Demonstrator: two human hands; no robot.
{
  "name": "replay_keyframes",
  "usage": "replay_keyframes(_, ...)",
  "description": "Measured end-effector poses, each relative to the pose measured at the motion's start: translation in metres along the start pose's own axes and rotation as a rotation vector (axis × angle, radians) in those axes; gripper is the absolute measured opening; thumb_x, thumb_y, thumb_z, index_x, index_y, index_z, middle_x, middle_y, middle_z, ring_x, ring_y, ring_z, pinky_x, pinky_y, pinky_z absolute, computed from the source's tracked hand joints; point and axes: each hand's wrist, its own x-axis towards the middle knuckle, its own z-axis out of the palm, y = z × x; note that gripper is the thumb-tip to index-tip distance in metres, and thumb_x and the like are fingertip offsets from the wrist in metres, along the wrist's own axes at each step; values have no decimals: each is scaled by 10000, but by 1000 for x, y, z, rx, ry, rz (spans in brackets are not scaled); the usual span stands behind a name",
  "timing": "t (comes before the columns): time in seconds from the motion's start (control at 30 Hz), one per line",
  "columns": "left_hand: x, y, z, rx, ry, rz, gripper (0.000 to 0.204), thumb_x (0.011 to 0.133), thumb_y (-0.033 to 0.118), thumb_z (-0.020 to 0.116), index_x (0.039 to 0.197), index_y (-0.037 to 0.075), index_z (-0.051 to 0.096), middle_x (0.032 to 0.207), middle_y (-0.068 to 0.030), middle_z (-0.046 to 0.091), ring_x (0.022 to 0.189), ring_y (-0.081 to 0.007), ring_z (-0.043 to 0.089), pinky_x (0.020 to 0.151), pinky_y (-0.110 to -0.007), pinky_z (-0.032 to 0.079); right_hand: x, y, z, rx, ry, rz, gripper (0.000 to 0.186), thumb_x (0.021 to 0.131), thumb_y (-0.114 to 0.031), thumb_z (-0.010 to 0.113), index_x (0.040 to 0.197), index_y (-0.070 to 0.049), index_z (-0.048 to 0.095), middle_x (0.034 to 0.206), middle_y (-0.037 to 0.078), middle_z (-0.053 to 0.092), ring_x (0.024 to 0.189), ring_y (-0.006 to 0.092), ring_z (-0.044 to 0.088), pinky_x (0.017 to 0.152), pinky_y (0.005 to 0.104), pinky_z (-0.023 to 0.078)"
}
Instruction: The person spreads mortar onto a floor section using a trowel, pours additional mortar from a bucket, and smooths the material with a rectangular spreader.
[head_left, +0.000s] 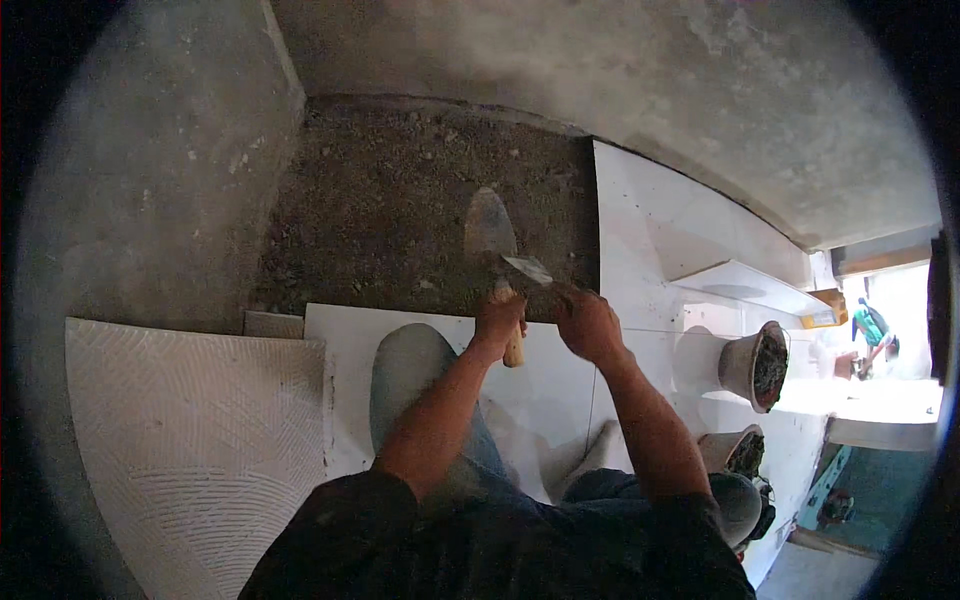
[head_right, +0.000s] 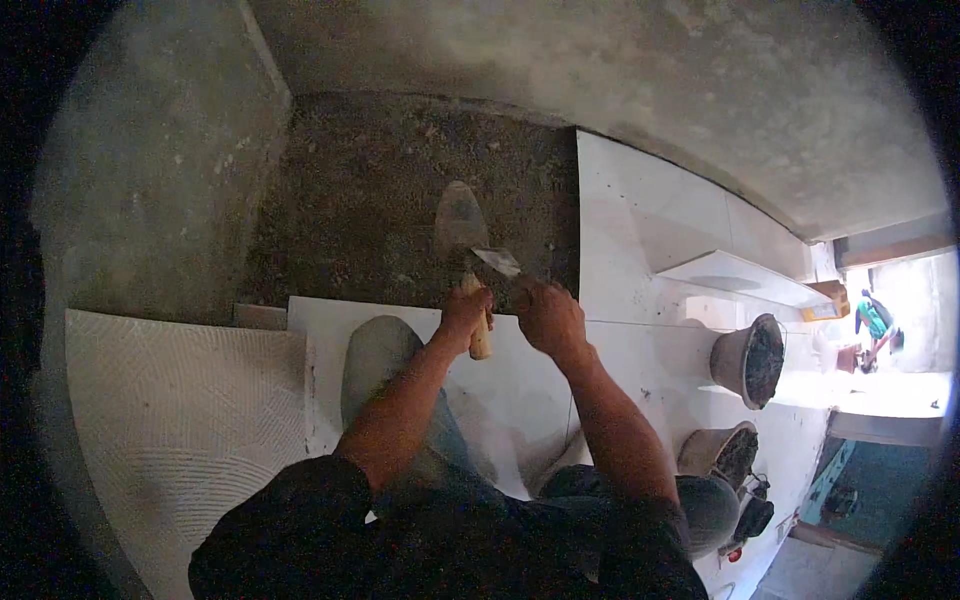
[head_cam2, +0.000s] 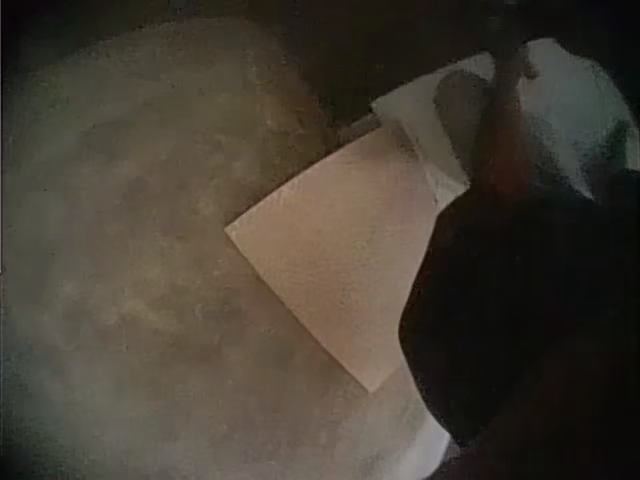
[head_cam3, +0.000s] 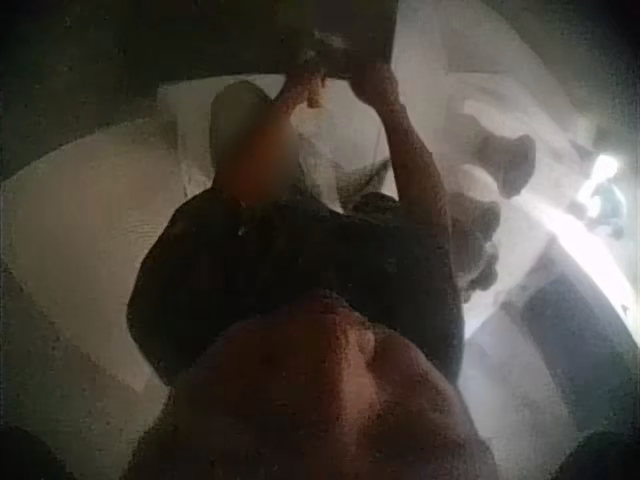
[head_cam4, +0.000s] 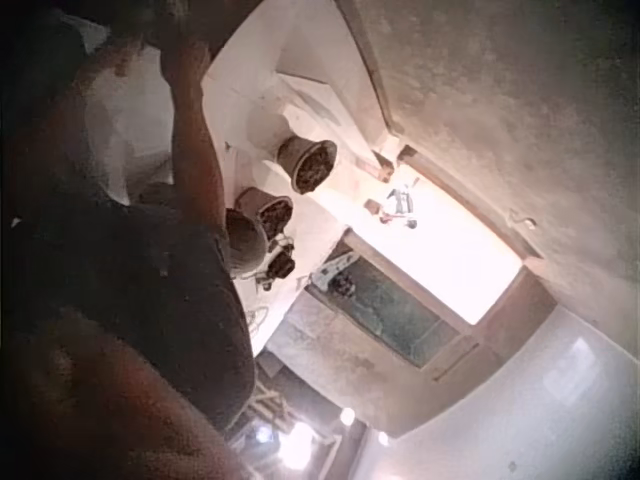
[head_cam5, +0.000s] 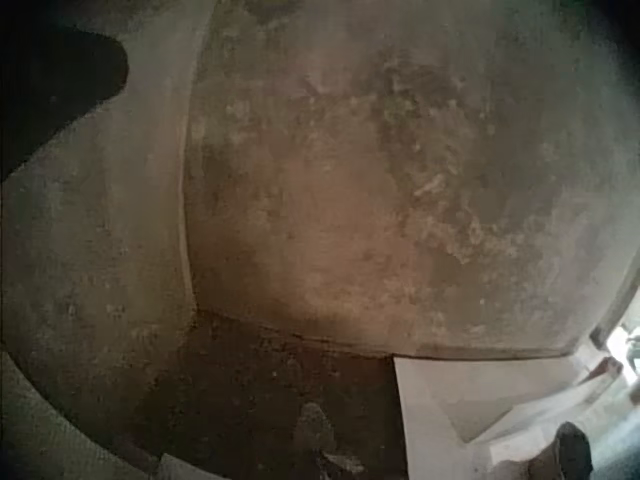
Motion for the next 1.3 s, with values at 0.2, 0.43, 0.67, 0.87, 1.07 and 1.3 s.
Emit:
replay_keyframes(0.2,2,-4,7,72,80,-2,211,794,162,618,867,53,452,642,-61,475,464,-174,519,396,-335,437,-27,1,7,38,126,97,281,848,-226,495,1102,-137,577,940,202,589,865,380,585,728,471,487)
replay_keyframes(0.43,-5,4,13,150,126,12,136,760,123,587,755,68,463,591,-46,465,468,-186,523,414,-365,438,-23,4,50,-98,163,25,354,815,-202,546,1162,-152,493,964,228,556,694,342,632,570,436,521)
replay_keyframes(0.67,-5,1,20,211,50,-146,134,796,155,603,771,59,513,603,-48,494,500,-188,534,441,-356,457,50,23,56,-104,251,27,360,807,-197,568,1161,-150,521,979,194,557,790,354,626,668,436,522)
replay_keyframes(0.87,2,-10,-6,6,27,-48,135,802,170,602,844,77,513,646,-45,508,516,-183,539,465,-359,473,35,40,-6,-25,156,-136,353,821,-244,556,1159,-145,545,1013,168,598,855,358,605,760,461,495)
replay_keyframes(1.07,1,-9,5,194,-40,-106,179,788,174,606,884,74,493,671,-50,514,523,-177,539,463,-367,473,1,49,-20,-125,145,-389,321,808,-217,569,1120,-142,567,879,175,606,821,346,604,707,448,498)
replay_keyframes(1.3,-9,-5,16,548,40,41,223,730,153,617,847,7,496,583,-79,528,451,-181,545,384,-363,443,6,19,-28,-451,-54,-319,370,772,-170,572,1141,-165,558,921,165,592,811,298,624,683,416,519)
